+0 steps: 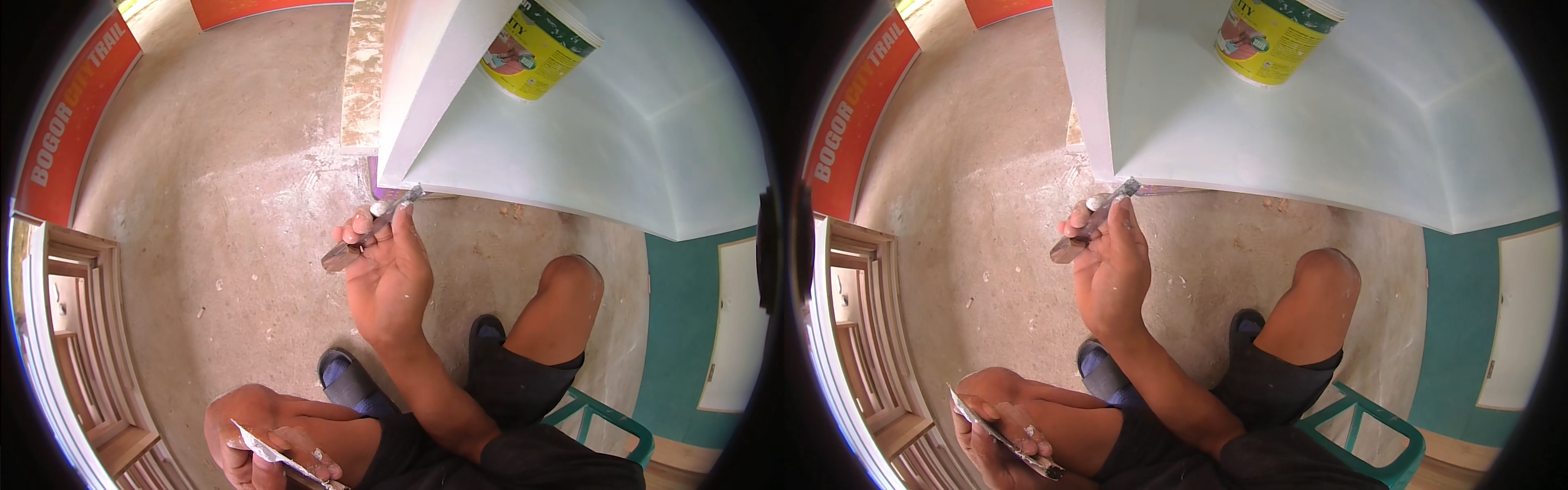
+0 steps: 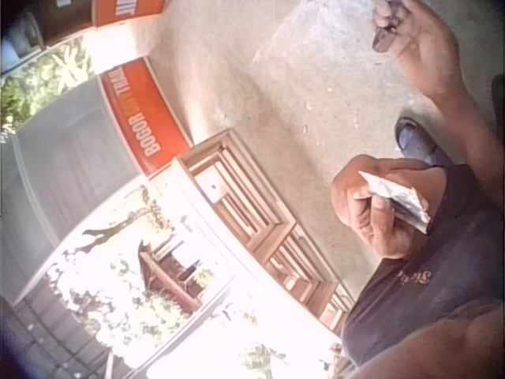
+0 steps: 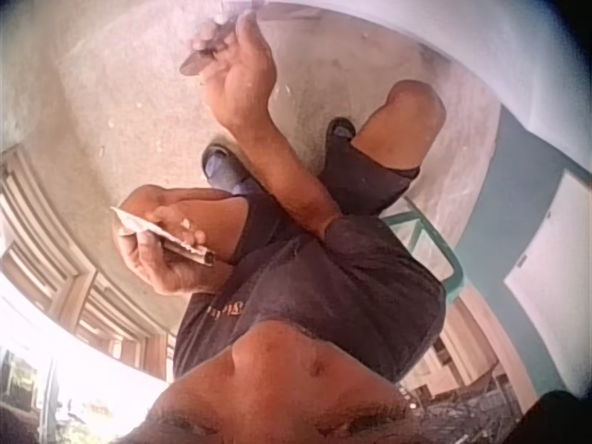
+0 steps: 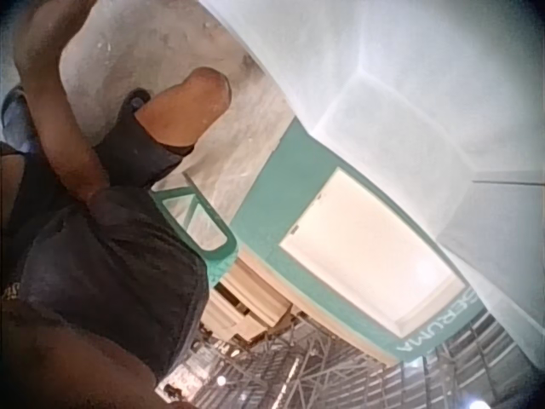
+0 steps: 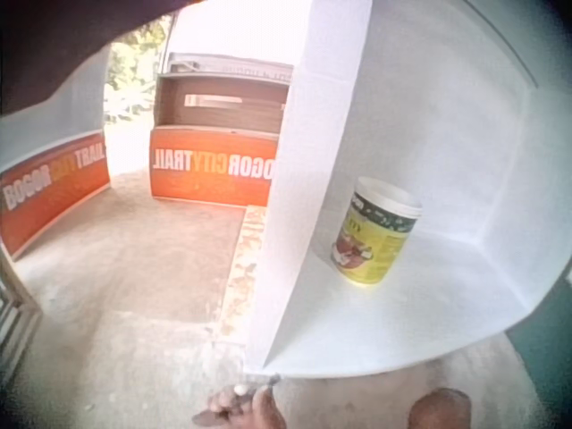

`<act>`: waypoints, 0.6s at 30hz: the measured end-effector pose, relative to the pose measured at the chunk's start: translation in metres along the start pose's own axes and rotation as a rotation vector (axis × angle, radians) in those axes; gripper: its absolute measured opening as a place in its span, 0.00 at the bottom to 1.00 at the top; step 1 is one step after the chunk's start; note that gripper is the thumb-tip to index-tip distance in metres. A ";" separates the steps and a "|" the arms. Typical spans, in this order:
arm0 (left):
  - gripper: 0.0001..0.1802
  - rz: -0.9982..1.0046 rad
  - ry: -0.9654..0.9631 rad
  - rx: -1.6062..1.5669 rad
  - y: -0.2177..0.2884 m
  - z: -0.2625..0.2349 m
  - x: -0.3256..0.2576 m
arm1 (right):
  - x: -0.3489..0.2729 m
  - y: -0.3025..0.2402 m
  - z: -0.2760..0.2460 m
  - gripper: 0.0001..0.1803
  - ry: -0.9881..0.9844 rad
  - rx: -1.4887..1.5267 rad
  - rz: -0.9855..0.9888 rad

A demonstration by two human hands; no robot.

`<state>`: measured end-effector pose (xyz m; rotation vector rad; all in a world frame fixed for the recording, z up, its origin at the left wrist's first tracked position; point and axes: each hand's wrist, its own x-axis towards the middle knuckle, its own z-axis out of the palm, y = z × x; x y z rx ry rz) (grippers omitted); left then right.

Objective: The person applies white putty to the interior joints and exterior edges of a large wooden cabinet using two small putty knives, scooping material from a plastic tub and a small plastic bag.

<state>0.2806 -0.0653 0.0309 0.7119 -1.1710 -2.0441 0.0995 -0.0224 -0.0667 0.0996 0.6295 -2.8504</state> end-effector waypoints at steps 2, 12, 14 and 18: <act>0.11 -0.010 0.017 -0.002 0.001 0.000 -0.001 | 0.001 0.002 0.004 0.17 0.008 0.014 0.017; 0.14 -0.040 0.076 0.067 0.005 0.004 -0.001 | 0.001 0.040 0.013 0.17 -0.004 0.097 0.160; 0.13 0.014 0.081 0.089 0.002 0.006 0.000 | -0.003 0.046 0.011 0.17 -0.037 0.072 0.201; 0.13 0.126 0.095 0.128 -0.005 0.011 0.006 | -0.012 0.054 -0.001 0.17 -0.001 0.018 0.247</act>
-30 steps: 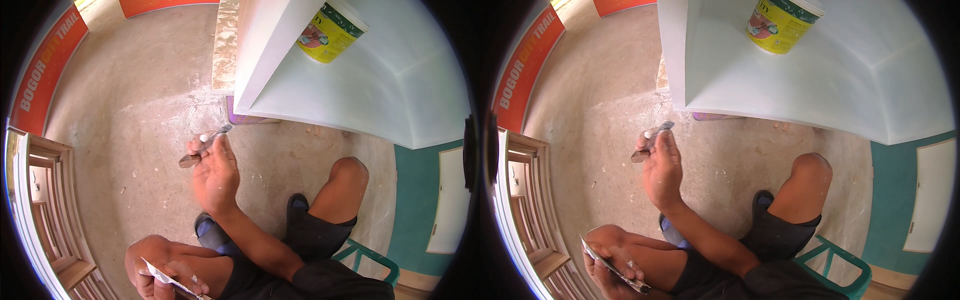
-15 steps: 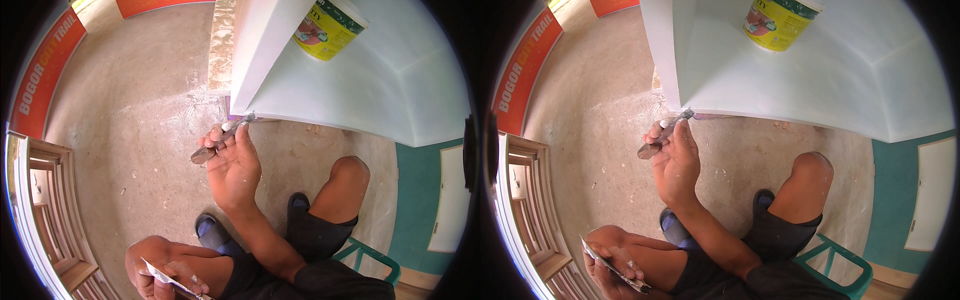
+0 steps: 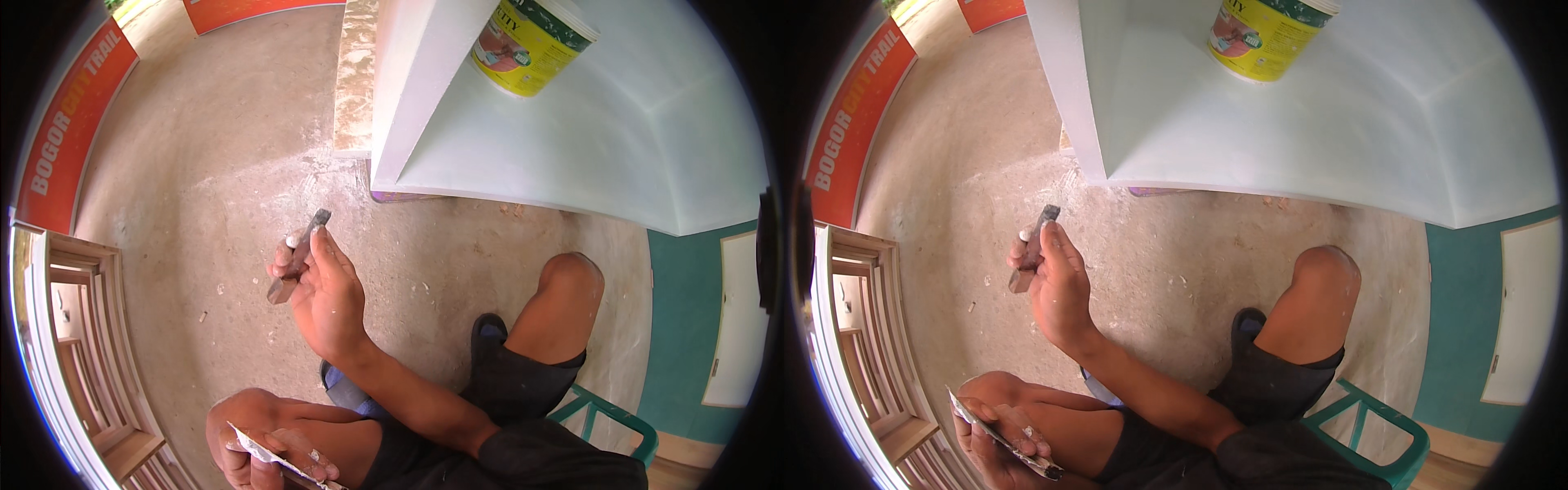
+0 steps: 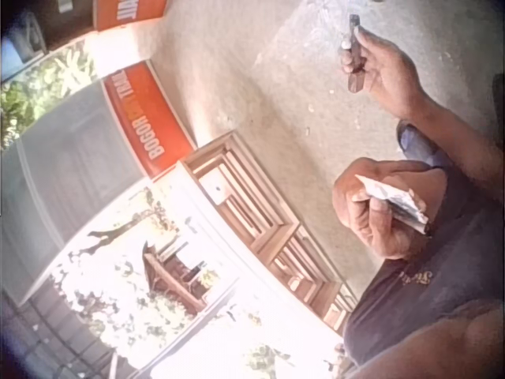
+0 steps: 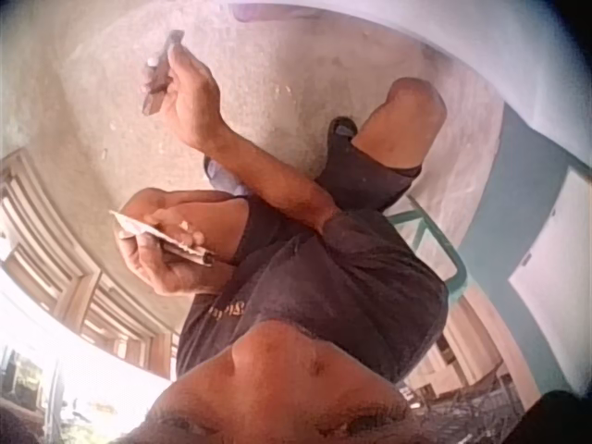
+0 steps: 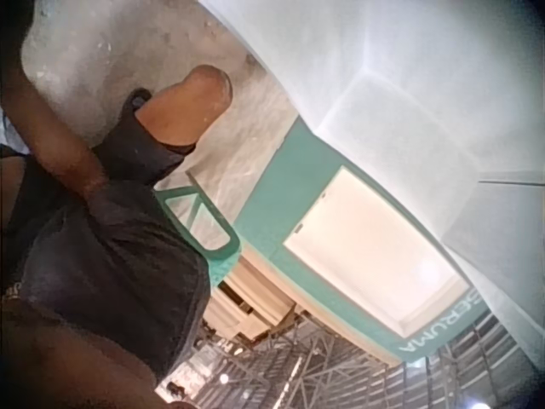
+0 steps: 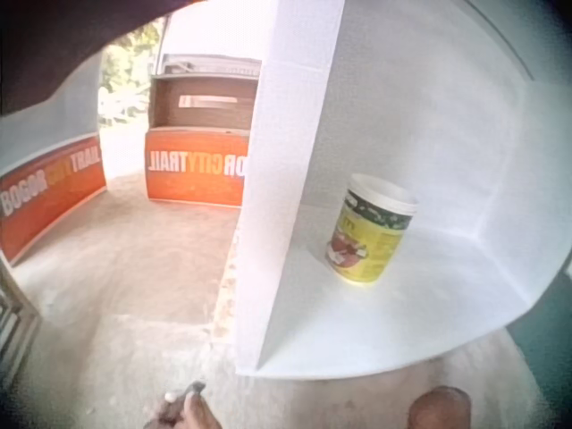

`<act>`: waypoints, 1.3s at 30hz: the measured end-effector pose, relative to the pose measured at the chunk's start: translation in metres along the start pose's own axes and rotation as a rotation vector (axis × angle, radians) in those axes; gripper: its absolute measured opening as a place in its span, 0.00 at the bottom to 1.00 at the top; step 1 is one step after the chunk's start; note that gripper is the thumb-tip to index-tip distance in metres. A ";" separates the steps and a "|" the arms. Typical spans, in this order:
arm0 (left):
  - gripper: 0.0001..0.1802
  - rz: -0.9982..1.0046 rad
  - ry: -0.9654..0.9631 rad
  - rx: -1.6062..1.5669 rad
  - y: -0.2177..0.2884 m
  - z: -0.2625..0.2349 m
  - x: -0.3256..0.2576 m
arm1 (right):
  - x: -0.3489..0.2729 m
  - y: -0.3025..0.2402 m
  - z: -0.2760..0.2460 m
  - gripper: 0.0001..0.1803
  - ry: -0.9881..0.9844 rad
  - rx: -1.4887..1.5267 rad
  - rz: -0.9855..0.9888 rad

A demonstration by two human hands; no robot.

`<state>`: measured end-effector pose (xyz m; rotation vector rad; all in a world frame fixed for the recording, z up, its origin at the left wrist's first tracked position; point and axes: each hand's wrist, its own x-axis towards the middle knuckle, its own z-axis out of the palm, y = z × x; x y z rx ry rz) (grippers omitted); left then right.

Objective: The person applies white putty to the interior joints and exterior edges of a large wooden cabinet using two small putty knives, scooping material from a plastic tub and a small plastic bag.

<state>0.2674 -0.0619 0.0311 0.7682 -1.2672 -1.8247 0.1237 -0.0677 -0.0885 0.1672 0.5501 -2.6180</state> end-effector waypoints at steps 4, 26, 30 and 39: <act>0.15 -0.184 -0.051 -0.054 0.012 -0.008 -0.004 | -0.006 -0.006 -0.012 0.17 0.056 -0.089 -0.017; 0.12 -0.154 -0.083 -0.210 0.003 -0.012 -0.005 | 0.034 -0.039 -0.028 0.16 0.013 -0.601 -0.531; 0.24 -0.113 -0.806 -0.362 -0.032 -0.063 0.043 | 0.015 -0.034 -0.037 0.16 0.029 -0.661 -0.431; 0.12 -0.210 -0.060 -0.224 0.004 -0.017 -0.007 | 0.004 -0.056 -0.016 0.15 0.013 -0.407 -0.469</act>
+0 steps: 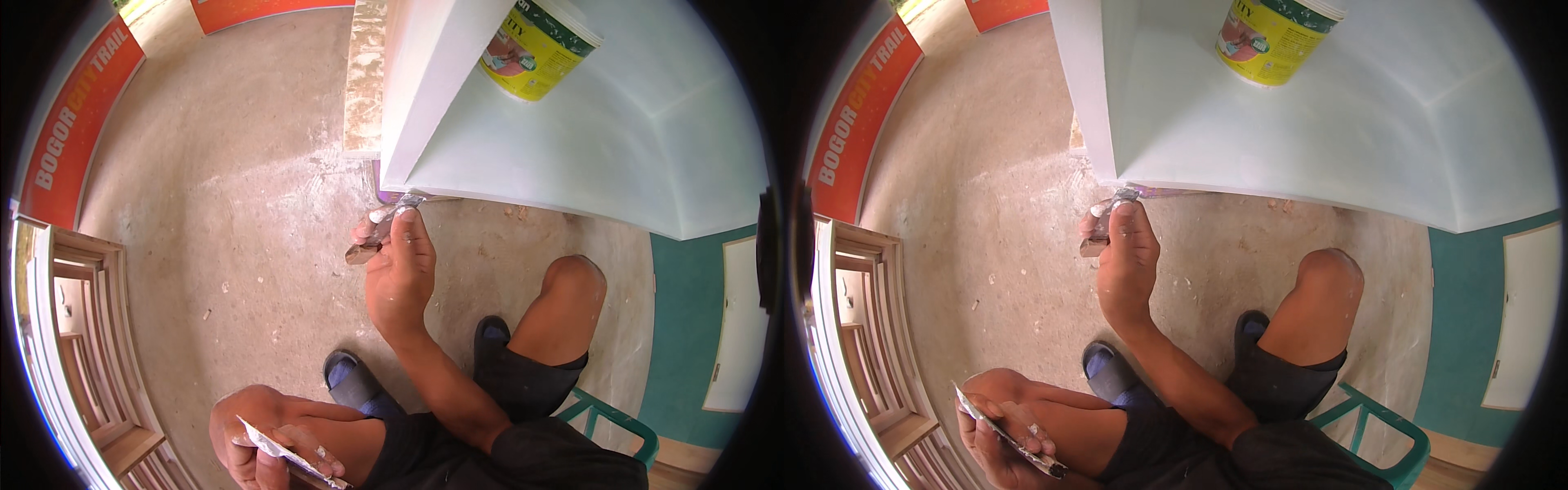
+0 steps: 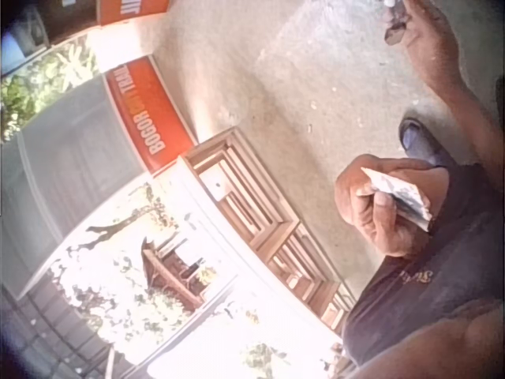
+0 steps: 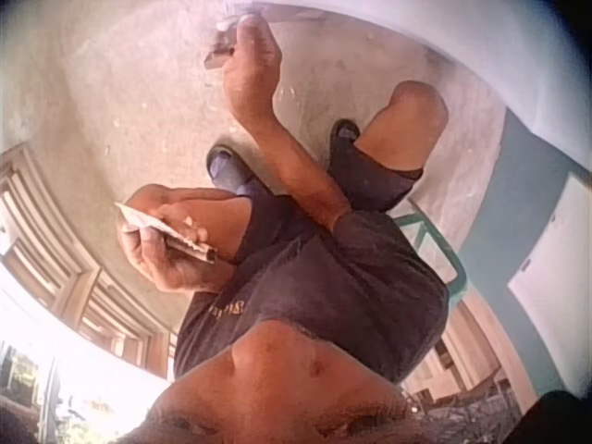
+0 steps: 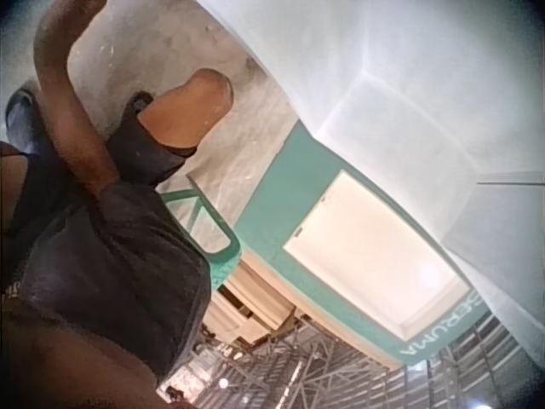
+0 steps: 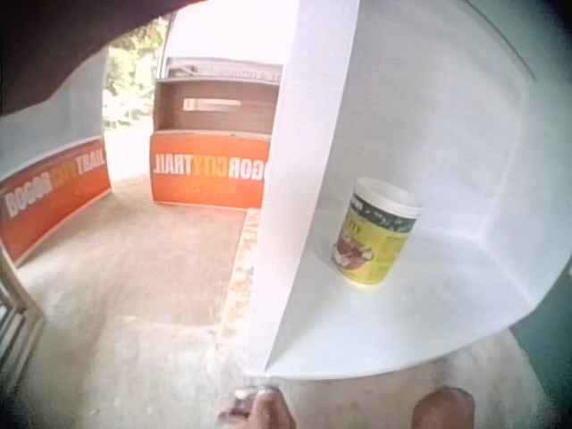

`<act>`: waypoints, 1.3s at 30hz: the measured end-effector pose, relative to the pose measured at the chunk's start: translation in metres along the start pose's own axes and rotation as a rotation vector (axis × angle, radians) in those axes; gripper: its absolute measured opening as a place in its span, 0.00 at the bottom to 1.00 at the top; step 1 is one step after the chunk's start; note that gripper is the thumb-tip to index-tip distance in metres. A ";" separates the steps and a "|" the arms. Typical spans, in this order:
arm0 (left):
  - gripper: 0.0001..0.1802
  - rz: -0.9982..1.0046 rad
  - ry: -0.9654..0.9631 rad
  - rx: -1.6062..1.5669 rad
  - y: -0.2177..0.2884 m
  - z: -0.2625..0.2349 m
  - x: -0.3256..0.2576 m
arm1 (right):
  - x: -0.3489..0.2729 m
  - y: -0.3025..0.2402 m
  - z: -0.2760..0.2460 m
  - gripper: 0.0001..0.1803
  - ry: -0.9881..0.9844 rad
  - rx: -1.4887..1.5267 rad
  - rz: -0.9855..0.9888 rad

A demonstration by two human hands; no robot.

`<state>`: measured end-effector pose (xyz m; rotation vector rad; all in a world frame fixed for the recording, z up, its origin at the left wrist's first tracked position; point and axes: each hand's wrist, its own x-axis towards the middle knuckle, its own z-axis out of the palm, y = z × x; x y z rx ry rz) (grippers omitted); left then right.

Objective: The person applies white putty to the interior joints and exterior edges of a large wooden cabinet using two small putty knives, scooping material from a plastic tub and a small plastic bag.

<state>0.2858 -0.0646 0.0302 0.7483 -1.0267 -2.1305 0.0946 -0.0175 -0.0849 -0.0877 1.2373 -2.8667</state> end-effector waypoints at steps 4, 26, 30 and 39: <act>0.12 0.014 0.009 0.023 0.000 0.001 -0.001 | 0.002 -0.002 0.005 0.15 -0.009 0.096 0.083; 0.16 0.039 0.217 0.014 -0.006 0.005 -0.001 | -0.018 0.010 -0.015 0.12 0.073 -0.206 0.295; 0.16 0.037 0.147 0.083 -0.003 0.007 0.003 | -0.013 0.004 -0.022 0.12 0.097 -0.110 0.263; 0.17 0.073 0.063 0.245 -0.003 -0.002 0.004 | -0.015 -0.005 -0.031 0.08 0.055 0.017 0.459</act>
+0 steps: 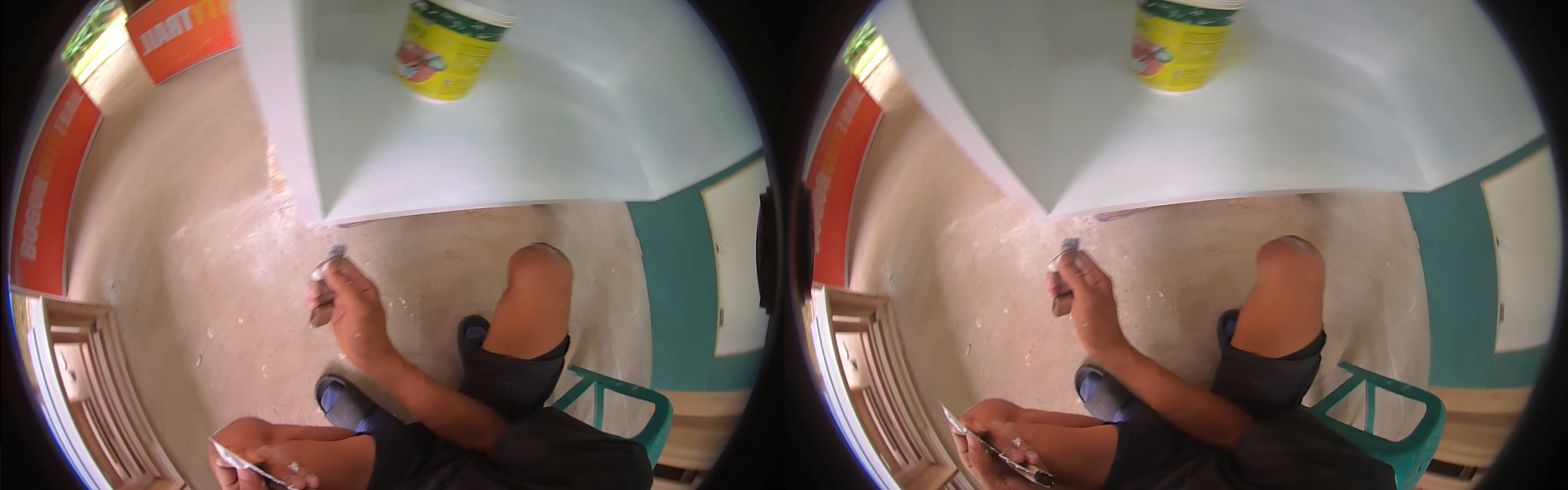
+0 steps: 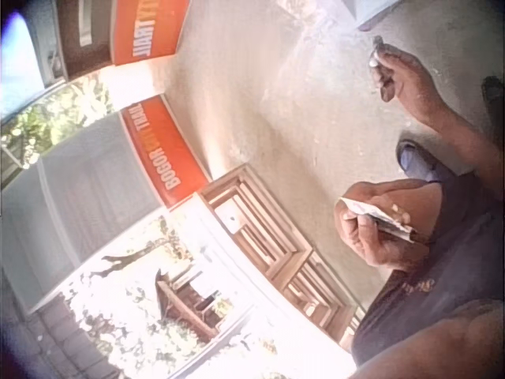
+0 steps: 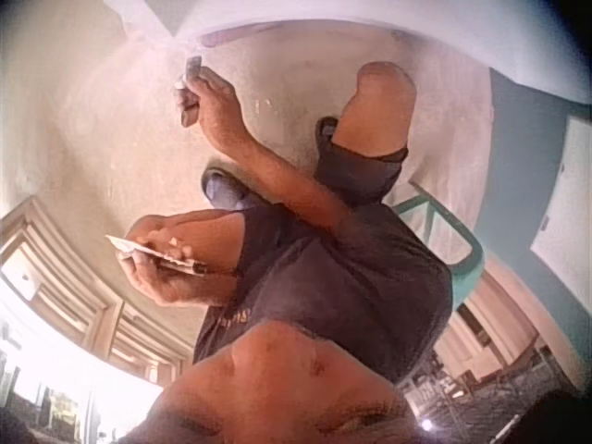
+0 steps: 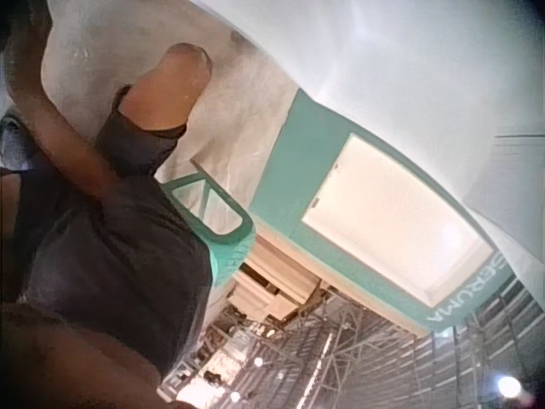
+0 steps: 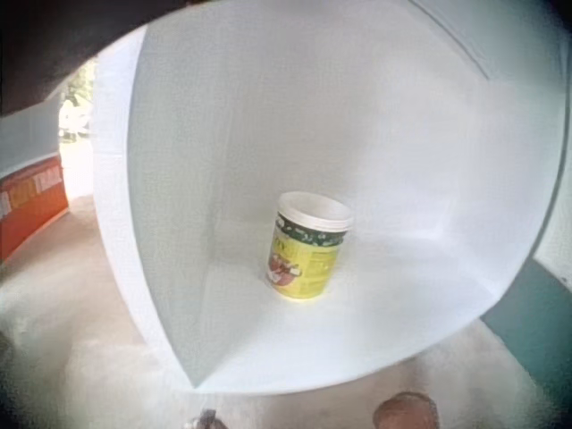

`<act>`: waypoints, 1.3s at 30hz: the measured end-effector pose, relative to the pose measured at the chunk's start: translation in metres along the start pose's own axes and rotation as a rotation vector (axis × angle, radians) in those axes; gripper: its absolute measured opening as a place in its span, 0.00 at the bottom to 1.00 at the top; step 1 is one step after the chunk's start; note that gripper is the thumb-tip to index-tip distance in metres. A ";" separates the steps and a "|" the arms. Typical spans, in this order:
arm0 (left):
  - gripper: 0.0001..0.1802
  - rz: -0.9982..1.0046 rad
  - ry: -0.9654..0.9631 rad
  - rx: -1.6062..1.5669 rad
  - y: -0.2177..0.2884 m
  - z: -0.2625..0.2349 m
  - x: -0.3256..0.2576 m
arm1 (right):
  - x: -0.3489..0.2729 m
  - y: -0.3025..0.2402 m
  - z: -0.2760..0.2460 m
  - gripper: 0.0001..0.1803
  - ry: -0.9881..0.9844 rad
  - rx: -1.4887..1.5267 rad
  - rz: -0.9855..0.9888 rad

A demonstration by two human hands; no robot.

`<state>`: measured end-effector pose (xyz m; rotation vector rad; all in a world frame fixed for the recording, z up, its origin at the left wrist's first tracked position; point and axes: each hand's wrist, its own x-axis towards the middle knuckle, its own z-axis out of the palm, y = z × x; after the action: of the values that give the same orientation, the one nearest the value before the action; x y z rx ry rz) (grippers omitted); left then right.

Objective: The person applies white putty to the interior joints and exterior edges of a large wooden cabinet using two small putty knives, scooping material from a plastic tub and a small plastic bag.

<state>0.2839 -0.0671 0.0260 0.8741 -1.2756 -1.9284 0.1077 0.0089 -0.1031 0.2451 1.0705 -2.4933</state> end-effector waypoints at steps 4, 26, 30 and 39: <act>0.15 -0.031 -0.032 0.022 0.000 -0.004 0.002 | -0.008 0.011 0.000 0.06 0.014 -0.190 0.066; 0.07 0.815 -0.150 1.181 0.036 0.027 0.013 | -0.063 -0.173 0.019 0.17 -0.251 -1.369 -0.491; 0.05 0.821 -0.157 1.062 0.034 0.024 0.015 | -0.070 -0.205 0.052 0.20 -0.264 -1.262 -0.889; 0.03 0.525 -0.154 0.939 0.040 0.023 0.011 | -0.040 -0.250 0.123 0.17 -0.425 -1.577 -1.727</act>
<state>0.2655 -0.0768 0.0687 0.6889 -2.2893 -0.9521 0.0347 0.0867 0.1572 -2.1920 3.1394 -1.0969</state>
